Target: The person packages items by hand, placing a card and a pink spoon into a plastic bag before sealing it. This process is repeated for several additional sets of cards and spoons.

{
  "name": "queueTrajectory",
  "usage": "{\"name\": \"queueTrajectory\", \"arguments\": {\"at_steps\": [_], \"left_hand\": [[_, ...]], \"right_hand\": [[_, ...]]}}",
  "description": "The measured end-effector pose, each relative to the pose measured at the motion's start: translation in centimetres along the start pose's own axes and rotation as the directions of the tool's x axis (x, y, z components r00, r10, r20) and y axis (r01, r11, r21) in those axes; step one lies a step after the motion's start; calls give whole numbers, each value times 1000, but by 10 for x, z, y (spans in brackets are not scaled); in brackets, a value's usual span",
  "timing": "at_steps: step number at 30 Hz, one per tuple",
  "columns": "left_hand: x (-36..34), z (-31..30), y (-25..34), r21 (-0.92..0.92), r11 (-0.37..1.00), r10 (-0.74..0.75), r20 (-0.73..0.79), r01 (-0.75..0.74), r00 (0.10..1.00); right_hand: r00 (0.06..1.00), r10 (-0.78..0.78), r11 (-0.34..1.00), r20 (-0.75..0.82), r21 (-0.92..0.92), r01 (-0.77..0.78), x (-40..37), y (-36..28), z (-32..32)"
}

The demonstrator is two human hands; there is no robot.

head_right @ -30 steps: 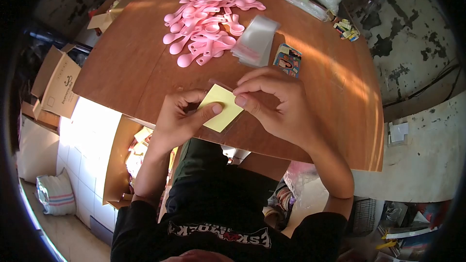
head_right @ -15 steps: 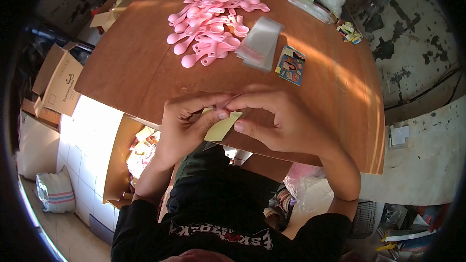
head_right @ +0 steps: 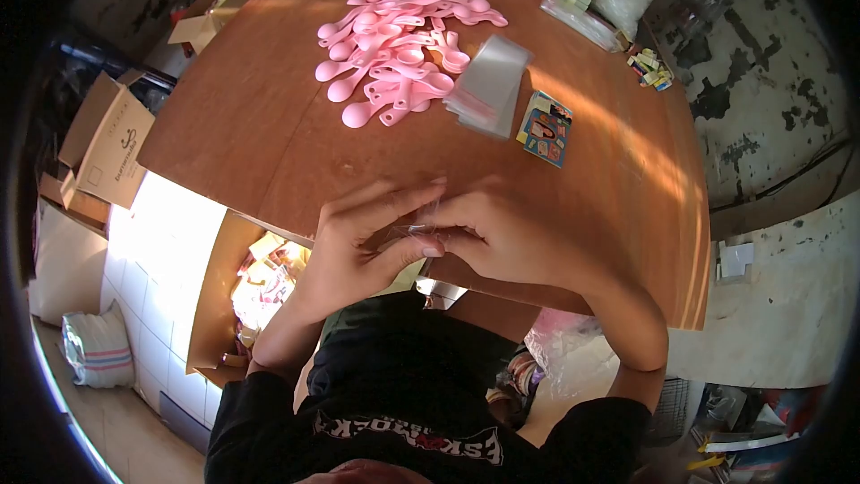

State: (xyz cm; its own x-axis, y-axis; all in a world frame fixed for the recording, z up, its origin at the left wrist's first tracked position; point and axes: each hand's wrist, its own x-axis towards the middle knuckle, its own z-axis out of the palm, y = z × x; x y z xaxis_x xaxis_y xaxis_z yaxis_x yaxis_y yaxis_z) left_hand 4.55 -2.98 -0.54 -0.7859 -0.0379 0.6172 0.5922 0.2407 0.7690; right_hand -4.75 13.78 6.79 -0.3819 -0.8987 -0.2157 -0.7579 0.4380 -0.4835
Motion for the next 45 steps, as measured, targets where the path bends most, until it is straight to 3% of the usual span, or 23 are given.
{"name": "queueTrajectory", "arguments": {"at_steps": [2, 4, 6, 8, 10, 12, 13, 15, 16, 18, 19, 21, 25, 28, 30, 31, 32, 33, 35, 36, 38, 41, 45], "left_hand": [[-4, -3, 1, 22, 997, -74, -16, 75, 997], [-11, -8, -2, 44, 988, -148, -32, 150, 988], [-22, -13, -14, -10, 958, -288, -8, 288, 958], [-30, -12, -13, -13, 947, -322, -42, 322, 946], [-37, -9, -12, -40, 915, -403, -48, 401, 914], [-42, -6, -11, -44, 905, -425, -33, 424, 905], [-42, -6, -8, -27, 904, -427, -31, 427, 904], [-44, -5, -8, -38, 904, -427, -39, 426, 903], [-45, -5, -8, -32, 905, -426, -36, 425, 904], [-48, -6, -7, -35, 907, -421, -65, 420, 905], [-48, -7, -8, -29, 906, -424, -62, 423, 904], [-50, -8, -8, -22, 912, -410, -64, 409, 910], [-48, -8, -7, -64, 886, -461, -29, 459, 887], [-48, -7, -13, -128, 870, -482, -10, 477, 876], [-47, -5, -17, -181, 854, -495, 1, 487, 869], [-46, -5, -17, -184, 853, -498, -2, 489, 867], [-45, -6, -16, -177, 856, -492, 8, 486, 871], [-44, -5, -17, -171, 860, -486, 19, 482, 874], [-43, 1, -23, -186, 868, -468, 7, 461, 884], [-43, 4, -25, -199, 877, -447, -3, 438, 894], [-40, 10, -26, -224, 875, -438, 14, 429, 899], [-33, 17, -19, -232, 875, -426, 50, 425, 903], [-30, 19, -14, -202, 868, -443, 95, 453, 891]], "right_hand": [[960, -174, 979, -220, 71, 193, 6, 7, 5], [975, -180, 977, -130, 93, 193, 15, 12, -13], [955, -293, 815, 52, 536, 221, 32, 33, -25], [994, -85, 742, -72, 661, 111, 58, 51, -42], [896, 52, 884, -442, 437, 164, 105, 101, -45], [780, 41, 996, -625, 92, 22, 146, 151, -49], [777, 41, 996, -628, 92, 22, 160, 163, -53], [821, 94, 973, -563, -123, -196, 182, 168, -56], [818, 94, 974, -568, -119, -194, 186, 158, -56], [821, 266, 858, -505, -265, -441, 194, 141, -56], [820, 267, 860, -507, -258, -440, 198, 138, -56], [833, 276, 767, -480, -413, -492, 204, 131, -59], [857, 233, 739, -460, -488, -463, 190, 125, -59], [822, 117, 734, -557, -509, -450, 168, 131, -55], [741, 48, 882, -670, -320, -347, 140, 129, -51], [744, 48, 882, -667, -321, -345, 123, 122, -49], [756, 97, 973, -647, -98, -210, 105, 110, -48], [774, 140, 988, -617, 139, -68, 87, 99, -45], [786, 137, 862, -603, 463, 205, 56, 81, -34], [786, 143, 862, -601, 466, 199, 43, 69, -26], [662, 225, 749, -715, 561, 351, 23, 46, -14], [607, 235, 710, -759, 560, 427, 9, 31, -5], [666, 176, 719, -725, 557, 417, 3, 26, 7]]}}
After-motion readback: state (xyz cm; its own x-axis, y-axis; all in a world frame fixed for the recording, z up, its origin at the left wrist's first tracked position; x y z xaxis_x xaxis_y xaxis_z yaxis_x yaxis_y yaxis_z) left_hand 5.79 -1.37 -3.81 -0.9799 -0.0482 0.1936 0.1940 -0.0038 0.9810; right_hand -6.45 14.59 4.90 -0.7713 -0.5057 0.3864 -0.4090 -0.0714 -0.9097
